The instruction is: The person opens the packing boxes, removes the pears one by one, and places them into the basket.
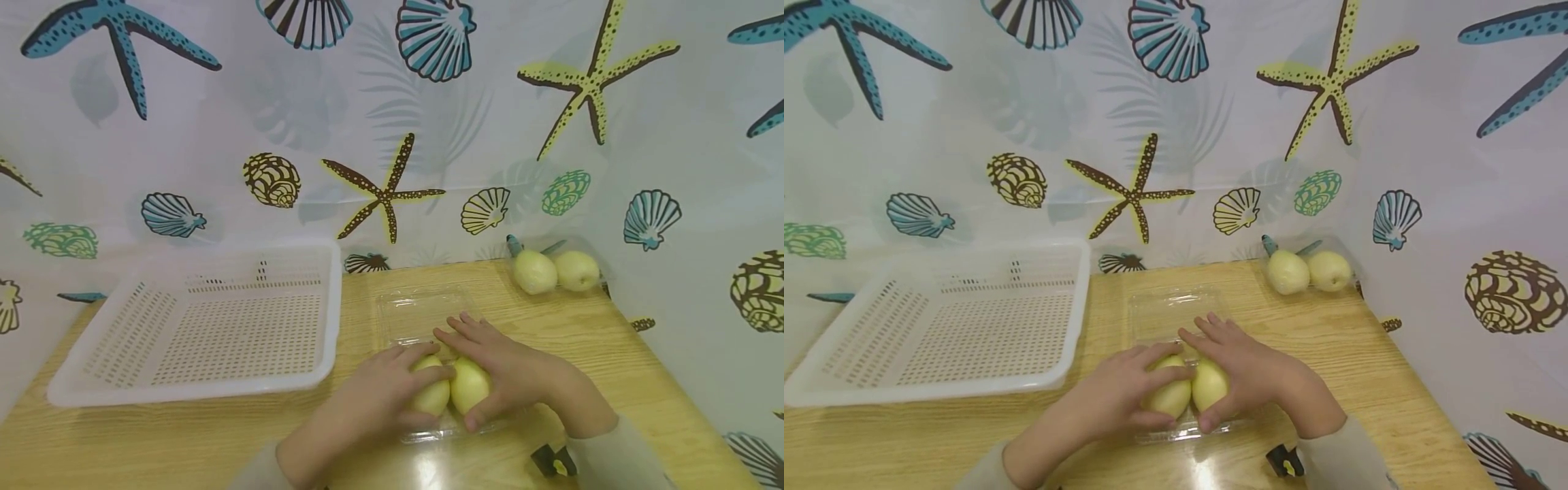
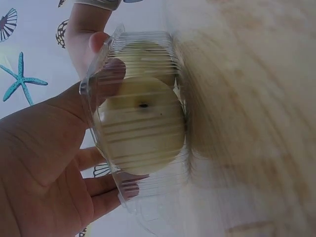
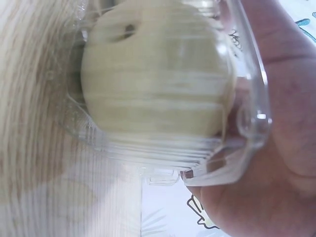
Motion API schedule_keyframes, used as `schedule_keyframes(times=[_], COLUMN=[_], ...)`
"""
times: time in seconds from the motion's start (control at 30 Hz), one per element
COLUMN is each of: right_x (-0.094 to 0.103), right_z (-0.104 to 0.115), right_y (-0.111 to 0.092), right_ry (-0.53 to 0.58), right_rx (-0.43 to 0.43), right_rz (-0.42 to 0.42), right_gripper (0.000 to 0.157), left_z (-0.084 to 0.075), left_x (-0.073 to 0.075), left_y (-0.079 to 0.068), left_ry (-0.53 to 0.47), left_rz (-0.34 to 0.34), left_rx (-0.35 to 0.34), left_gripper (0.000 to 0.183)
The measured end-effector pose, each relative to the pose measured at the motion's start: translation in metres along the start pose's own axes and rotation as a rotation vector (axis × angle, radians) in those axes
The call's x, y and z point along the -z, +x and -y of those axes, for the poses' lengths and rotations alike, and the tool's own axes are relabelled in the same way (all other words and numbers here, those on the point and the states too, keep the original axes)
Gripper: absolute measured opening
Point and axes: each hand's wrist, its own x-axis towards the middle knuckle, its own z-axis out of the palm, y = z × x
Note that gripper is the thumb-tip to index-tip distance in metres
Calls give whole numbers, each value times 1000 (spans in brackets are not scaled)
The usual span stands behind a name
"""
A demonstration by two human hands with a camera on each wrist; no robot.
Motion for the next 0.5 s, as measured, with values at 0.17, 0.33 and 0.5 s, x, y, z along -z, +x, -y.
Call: schedule_keyframes(times=[0.17,0.33,0.5], right_x=[-1,-1,0], right_z=[-1,0,2], right_y=[1,0,0], right_ry=[-32,-37,-29], right_rx=[12,25,27], right_rz=[-1,-4,-5], right_gripper=[125,124,123], left_z=[3,4,6], left_x=[-4,-3,-1], left_y=[3,3,3], left_ry=[4,-5,-19], left_rz=[-14,-35,-86], left_rx=[-22,-24,-63], left_gripper=[57,54,53])
